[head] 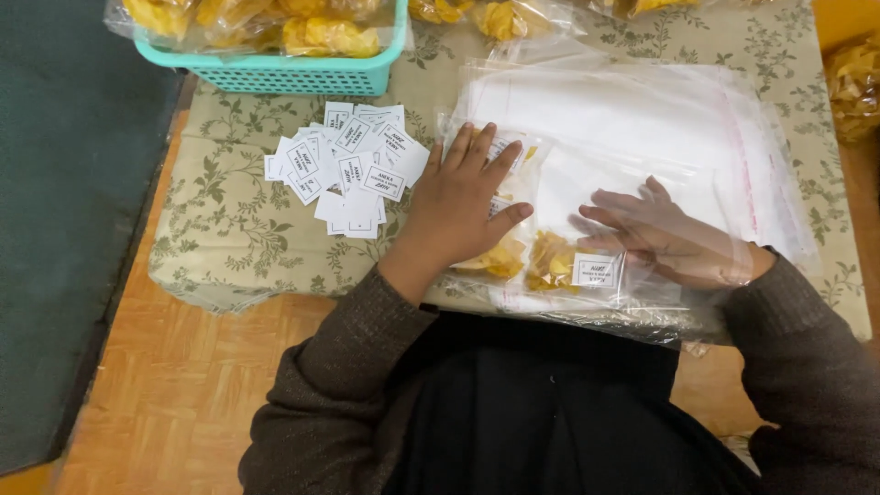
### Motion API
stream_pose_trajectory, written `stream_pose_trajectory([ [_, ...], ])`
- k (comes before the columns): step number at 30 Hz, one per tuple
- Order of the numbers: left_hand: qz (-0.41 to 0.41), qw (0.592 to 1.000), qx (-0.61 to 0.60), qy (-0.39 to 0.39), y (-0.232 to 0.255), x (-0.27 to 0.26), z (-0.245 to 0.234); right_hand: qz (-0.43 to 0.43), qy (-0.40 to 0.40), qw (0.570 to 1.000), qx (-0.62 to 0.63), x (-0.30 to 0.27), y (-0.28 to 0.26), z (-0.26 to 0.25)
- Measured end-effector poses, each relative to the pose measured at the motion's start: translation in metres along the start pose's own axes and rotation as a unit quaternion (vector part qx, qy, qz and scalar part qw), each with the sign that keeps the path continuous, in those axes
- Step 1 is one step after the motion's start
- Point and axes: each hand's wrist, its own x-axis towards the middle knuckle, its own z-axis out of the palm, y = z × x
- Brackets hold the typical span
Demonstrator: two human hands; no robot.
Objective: Labeling small bags of snacks and placing them into larger plastic bags for distribution.
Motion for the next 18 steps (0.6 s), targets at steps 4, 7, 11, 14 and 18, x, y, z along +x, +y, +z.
stream_pose_trajectory([
  [4, -0.001, 1.000, -0.007, -0.003, -0.001, -0.001, 0.000, 0.049, 0.017, 0.998, -0.026, 0.003, 0.008, 0.004],
  [7, -0.012, 1.000, -0.016, 0.014, 0.000, -0.003, 0.000, -0.076, 0.135, 0.983, 0.102, -0.023, 0.046, 0.016],
  [11, -0.059, 0.998, -0.009, -0.028, 0.010, -0.004, -0.014, 0.183, 0.262, 0.916, 0.242, -0.058, -0.033, -0.026],
  [14, -0.087, 0.995, -0.039, 0.017, 0.009, -0.004, -0.001, -0.026, 0.362, 0.797, 0.483, -0.091, 0.030, 0.002],
  [18, -0.087, 0.994, -0.052, 0.050, 0.005, -0.004, 0.011, 0.059, 0.415, 0.753, 0.507, -0.142, 0.103, 0.044],
])
